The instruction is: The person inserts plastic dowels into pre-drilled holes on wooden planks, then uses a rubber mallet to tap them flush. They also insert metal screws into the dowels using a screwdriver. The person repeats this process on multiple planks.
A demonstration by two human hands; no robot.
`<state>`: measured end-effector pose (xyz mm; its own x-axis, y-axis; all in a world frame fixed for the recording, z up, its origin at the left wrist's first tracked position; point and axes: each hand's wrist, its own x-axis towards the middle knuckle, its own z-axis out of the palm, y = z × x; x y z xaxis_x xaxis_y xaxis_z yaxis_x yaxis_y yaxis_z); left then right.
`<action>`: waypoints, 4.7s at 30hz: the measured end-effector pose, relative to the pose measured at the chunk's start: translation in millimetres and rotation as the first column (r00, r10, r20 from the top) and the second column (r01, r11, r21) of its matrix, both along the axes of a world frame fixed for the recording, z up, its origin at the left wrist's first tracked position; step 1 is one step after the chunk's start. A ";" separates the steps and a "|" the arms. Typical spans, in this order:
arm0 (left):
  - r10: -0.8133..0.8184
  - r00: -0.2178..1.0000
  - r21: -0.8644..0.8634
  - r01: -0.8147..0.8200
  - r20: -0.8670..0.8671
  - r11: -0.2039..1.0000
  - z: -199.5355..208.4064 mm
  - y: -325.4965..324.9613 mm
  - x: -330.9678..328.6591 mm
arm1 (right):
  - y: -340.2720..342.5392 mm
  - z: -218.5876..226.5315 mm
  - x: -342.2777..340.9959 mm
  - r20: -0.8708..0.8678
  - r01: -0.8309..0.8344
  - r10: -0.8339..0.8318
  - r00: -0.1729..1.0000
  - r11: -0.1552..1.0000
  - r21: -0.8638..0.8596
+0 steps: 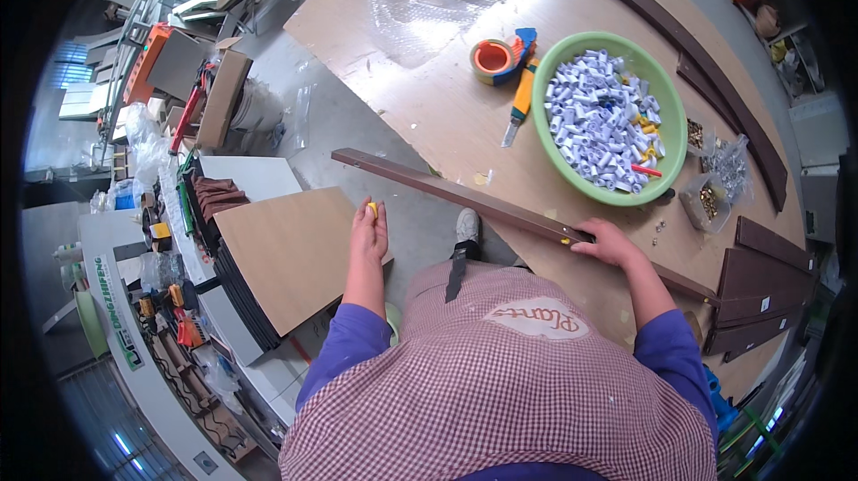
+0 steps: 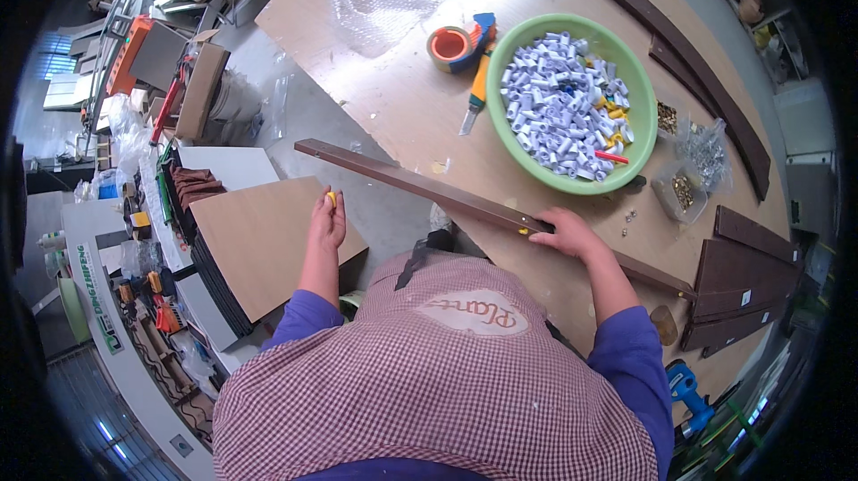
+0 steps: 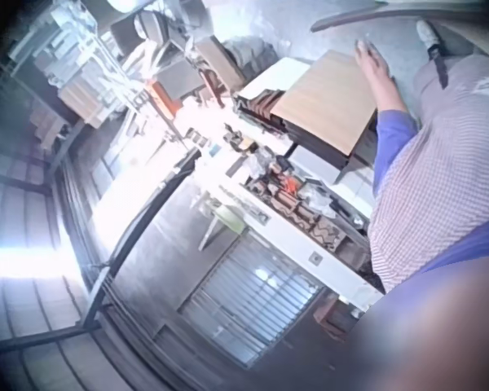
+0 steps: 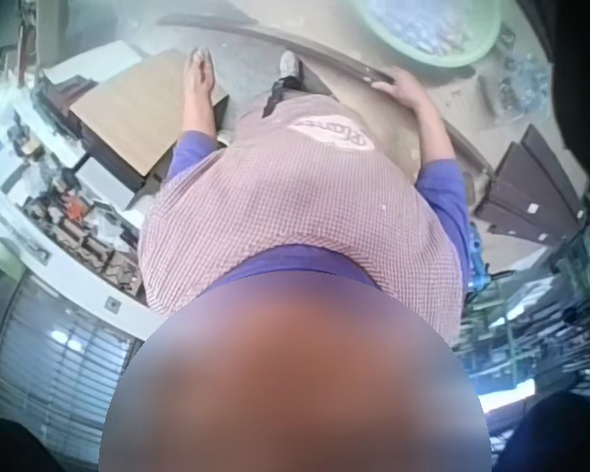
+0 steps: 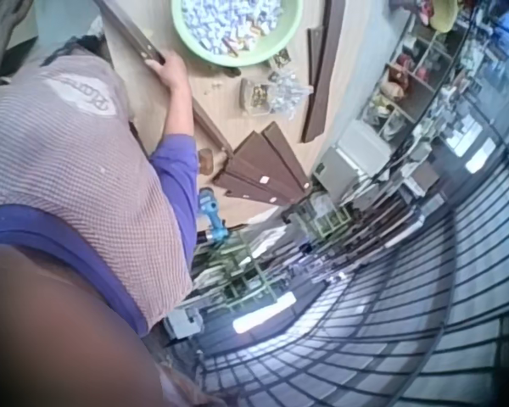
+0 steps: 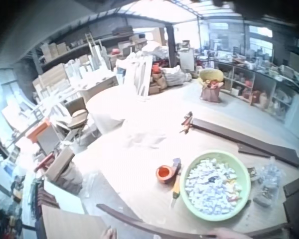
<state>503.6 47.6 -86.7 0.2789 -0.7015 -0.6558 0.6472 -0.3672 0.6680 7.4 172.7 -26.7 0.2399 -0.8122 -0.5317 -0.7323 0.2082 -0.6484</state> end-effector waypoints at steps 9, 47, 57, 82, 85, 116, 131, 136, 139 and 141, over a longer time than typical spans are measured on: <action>-0.011 0.994 -0.070 0.018 0.106 0.997 -24.9 -51.5 44.3 | 21.4 10.8 30.7 -0.195 0.011 -0.056 0.979 0.974 -0.224; 0.364 0.916 0.094 -0.353 -0.166 0.931 -52.1 -63.8 42.3 | -81.7 -7.0 160.4 -0.177 -0.158 0.120 0.977 0.963 -0.217; 0.415 0.909 0.053 -0.413 -0.032 0.909 -12.1 -79.5 5.2 | -100.2 4.1 161.0 -0.154 -0.175 0.152 0.976 0.974 -0.142; 0.286 0.958 -0.174 -0.279 0.020 0.945 18.8 -134.0 -9.0 | -111.5 14.9 164.2 -0.036 -0.061 0.054 0.998 0.966 -0.250; 0.219 0.975 -0.230 -0.203 0.047 0.952 30.6 -139.8 -0.2 | -114.5 23.8 159.7 0.017 -0.041 0.045 0.999 0.981 -0.189; 0.141 0.930 -0.063 -0.128 0.340 0.990 103.0 -147.8 -16.6 | -131.5 53.7 165.0 -0.087 -0.161 0.139 0.986 0.928 -0.335; -0.228 0.947 0.017 0.231 0.226 0.973 58.3 -140.0 -40.8 | -102.9 20.0 163.7 -0.137 0.081 -0.141 0.981 0.925 -0.371; -0.247 0.932 -0.055 0.271 0.264 0.961 33.2 -123.0 -44.2 | -67.6 -1.4 150.3 -0.253 0.167 -0.365 0.896 0.804 -0.570; -0.218 0.921 -0.028 0.240 0.322 0.970 33.1 -129.7 -42.4 | -58.3 -7.8 143.1 -0.309 0.126 -0.379 0.872 0.784 -0.607; -0.290 0.860 -0.054 0.343 0.420 0.938 38.4 -134.0 -43.8 | -55.5 -9.8 140.8 -0.329 0.118 -0.372 0.868 0.798 -0.591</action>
